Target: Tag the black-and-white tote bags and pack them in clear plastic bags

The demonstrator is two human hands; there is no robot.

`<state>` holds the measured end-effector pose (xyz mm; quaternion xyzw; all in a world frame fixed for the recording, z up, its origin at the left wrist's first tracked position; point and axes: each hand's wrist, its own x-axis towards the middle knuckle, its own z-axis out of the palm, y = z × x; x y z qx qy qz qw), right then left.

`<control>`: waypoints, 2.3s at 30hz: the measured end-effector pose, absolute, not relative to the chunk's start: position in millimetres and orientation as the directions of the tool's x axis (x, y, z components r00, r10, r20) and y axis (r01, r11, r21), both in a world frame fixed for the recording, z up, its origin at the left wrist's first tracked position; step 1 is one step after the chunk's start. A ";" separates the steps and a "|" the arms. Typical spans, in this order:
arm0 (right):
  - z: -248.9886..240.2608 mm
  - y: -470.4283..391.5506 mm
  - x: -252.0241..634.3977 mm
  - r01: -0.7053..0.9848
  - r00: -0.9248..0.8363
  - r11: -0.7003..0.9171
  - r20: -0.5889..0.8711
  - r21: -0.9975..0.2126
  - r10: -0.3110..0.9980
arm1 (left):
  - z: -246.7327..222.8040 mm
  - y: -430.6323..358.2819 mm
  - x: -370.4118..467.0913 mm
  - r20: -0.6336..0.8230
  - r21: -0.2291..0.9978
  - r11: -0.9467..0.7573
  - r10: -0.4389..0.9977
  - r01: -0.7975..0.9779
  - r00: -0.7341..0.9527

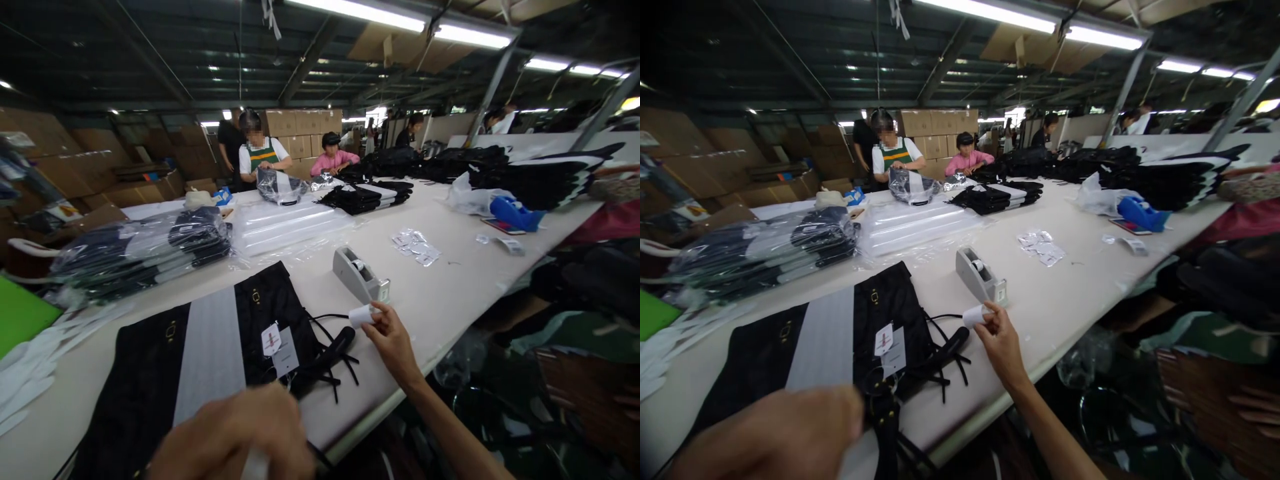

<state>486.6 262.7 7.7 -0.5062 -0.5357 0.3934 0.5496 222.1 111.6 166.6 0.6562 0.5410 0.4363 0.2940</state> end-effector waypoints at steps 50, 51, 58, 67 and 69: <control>75.6 187.6 489.0 0.252 -0.369 0.209 0.105 -0.945 0.923 | 77.0 165.6 305.0 0.118 0.823 -0.147 0.989 0.549 0.088; 75.4 187.4 491.3 0.247 -0.373 0.203 0.100 -0.948 0.922 | 76.4 165.6 305.4 0.122 0.818 -0.161 0.987 0.552 0.106; 70.1 188.2 500.0 0.139 -0.364 -0.014 -0.064 -0.990 0.929 | 78.8 163.2 313.8 0.150 0.809 -0.237 0.968 0.538 0.202; 78.8 191.6 532.7 -0.068 -0.227 -0.121 -0.102 -0.990 0.969 | 73.3 160.5 312.3 0.688 0.376 -0.656 0.671 0.655 0.276; 81.8 184.4 533.6 -0.135 -0.239 -0.231 -0.194 -0.964 0.951 | 73.6 160.4 307.9 0.746 0.223 -0.702 0.570 0.676 0.345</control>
